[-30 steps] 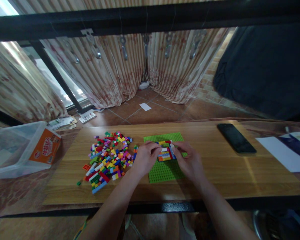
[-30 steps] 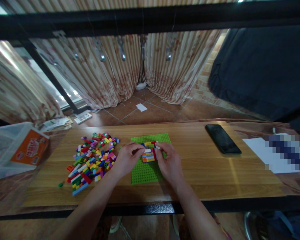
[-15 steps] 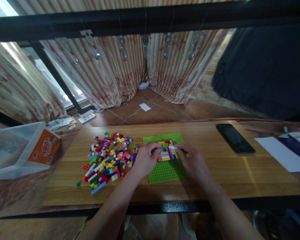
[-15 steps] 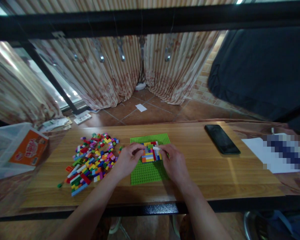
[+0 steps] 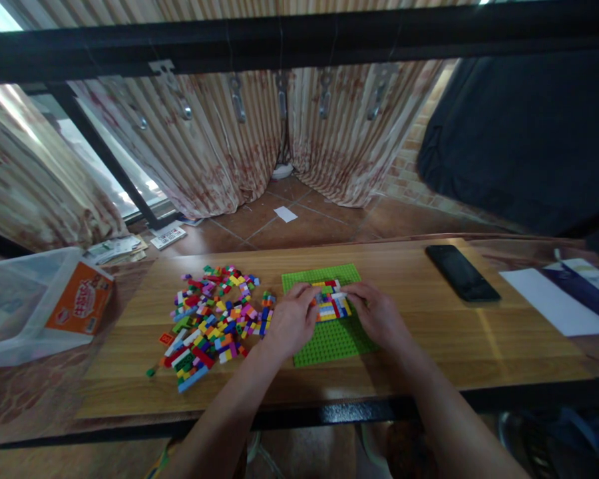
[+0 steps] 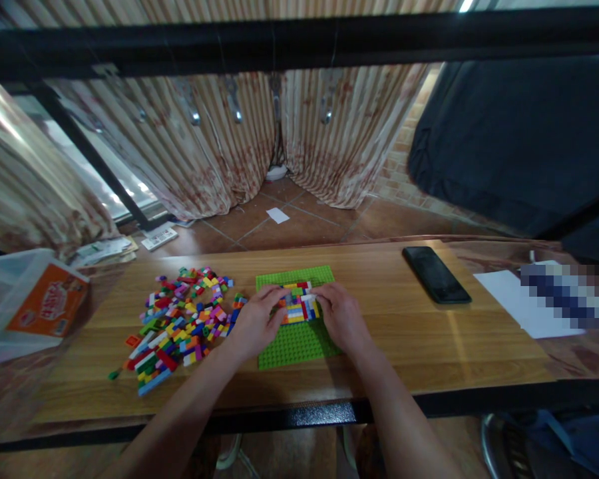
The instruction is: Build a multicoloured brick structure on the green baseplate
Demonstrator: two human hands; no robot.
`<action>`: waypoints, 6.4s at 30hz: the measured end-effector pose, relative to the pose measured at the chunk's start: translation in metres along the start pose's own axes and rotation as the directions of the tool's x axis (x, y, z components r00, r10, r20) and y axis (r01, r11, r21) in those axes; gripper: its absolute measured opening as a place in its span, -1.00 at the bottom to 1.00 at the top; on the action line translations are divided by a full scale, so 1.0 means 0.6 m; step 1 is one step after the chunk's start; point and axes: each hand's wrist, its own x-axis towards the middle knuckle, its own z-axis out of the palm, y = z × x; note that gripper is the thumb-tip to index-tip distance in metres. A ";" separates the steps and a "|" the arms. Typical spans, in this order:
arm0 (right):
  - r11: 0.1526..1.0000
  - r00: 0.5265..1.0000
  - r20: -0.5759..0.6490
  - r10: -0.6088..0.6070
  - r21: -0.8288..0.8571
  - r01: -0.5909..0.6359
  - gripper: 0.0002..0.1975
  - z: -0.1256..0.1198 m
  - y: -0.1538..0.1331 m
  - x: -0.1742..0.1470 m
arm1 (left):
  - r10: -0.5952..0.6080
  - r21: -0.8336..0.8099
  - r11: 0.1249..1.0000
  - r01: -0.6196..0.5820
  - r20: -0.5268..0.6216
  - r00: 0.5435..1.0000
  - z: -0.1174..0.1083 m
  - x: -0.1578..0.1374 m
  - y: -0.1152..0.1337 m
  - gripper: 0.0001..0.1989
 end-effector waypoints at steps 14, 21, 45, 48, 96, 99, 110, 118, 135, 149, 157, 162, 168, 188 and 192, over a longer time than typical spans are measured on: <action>1.000 0.999 -0.044 0.004 0.006 -0.003 -0.74 0.012 0.006 0.000 | 0.071 0.086 0.994 -0.073 0.029 0.997 0.013 -0.004 0.001 -0.60; 0.999 0.994 -0.102 0.039 -0.002 -0.040 -0.77 -0.007 -0.006 -0.001 | 0.022 0.078 0.997 -0.025 0.043 0.999 0.010 -0.005 0.003 -0.58; 0.989 0.996 -0.087 -0.001 0.149 0.014 -0.80 0.033 -0.046 -0.018 | 0.024 -0.073 0.997 -0.028 -0.061 0.998 -0.008 -0.002 -0.006 -0.77; 0.990 0.996 -0.087 -0.003 0.139 0.015 -0.80 0.040 -0.047 -0.018 | 0.015 -0.028 0.999 -0.016 -0.049 0.999 -0.008 -0.001 -0.011 -0.80; 0.997 0.986 -0.168 -0.019 -0.072 0.007 -0.77 0.038 -0.025 -0.013 | -0.099 0.069 0.992 0.101 -0.034 0.995 -0.012 -0.003 -0.005 -0.82; 0.994 0.986 -0.162 -0.043 -0.102 0.027 -0.76 0.041 -0.026 -0.013 | -0.103 0.071 0.992 0.105 -0.028 0.994 -0.012 -0.004 -0.003 -0.82; 0.993 0.975 -0.212 -0.065 -0.112 0.041 -0.76 0.039 -0.027 -0.012 | -0.100 0.072 0.992 0.101 -0.011 0.995 -0.008 -0.006 -0.004 -0.82; 0.996 0.975 -0.212 -0.060 -0.081 0.044 -0.78 0.039 -0.029 -0.012 | -0.127 0.046 0.991 0.125 0.031 0.991 -0.004 -0.008 0.002 -0.76; 0.999 0.979 -0.202 -0.024 -0.027 0.019 -0.78 0.036 -0.034 -0.012 | 0.076 -0.060 0.996 -0.072 0.060 0.995 -0.018 -0.002 -0.010 -0.49; 1.000 0.980 -0.199 -0.018 0.000 0.018 -0.79 0.033 -0.038 -0.012 | 0.063 -0.061 0.996 -0.061 0.033 0.997 -0.004 0.003 -0.009 -0.46; 1.000 0.982 -0.185 -0.025 -0.002 0.025 -0.78 0.034 -0.032 -0.012 | -0.033 0.015 0.999 0.034 -0.012 0.999 0.007 -0.001 0.007 -0.47; 1.000 0.982 -0.187 -0.019 0.002 0.020 -0.79 0.034 -0.035 -0.013 | -0.048 0.006 0.999 0.048 -0.005 0.999 0.004 -0.001 0.009 -0.45; 0.999 0.983 -0.178 -0.035 0.002 0.036 -0.82 0.039 -0.040 -0.015 | -0.062 -0.008 0.998 0.062 -0.016 0.998 0.006 0.000 0.010 -0.43; 0.997 0.989 -0.132 0.072 0.045 -0.067 -0.83 0.047 -0.043 -0.016 | -0.173 -0.190 0.969 0.155 -0.082 0.982 0.020 0.007 0.003 -0.40; 0.994 0.987 -0.135 0.088 0.077 -0.078 -0.82 0.043 -0.047 -0.015 | -0.130 -0.158 0.980 0.119 -0.062 0.990 0.013 0.003 0.007 -0.40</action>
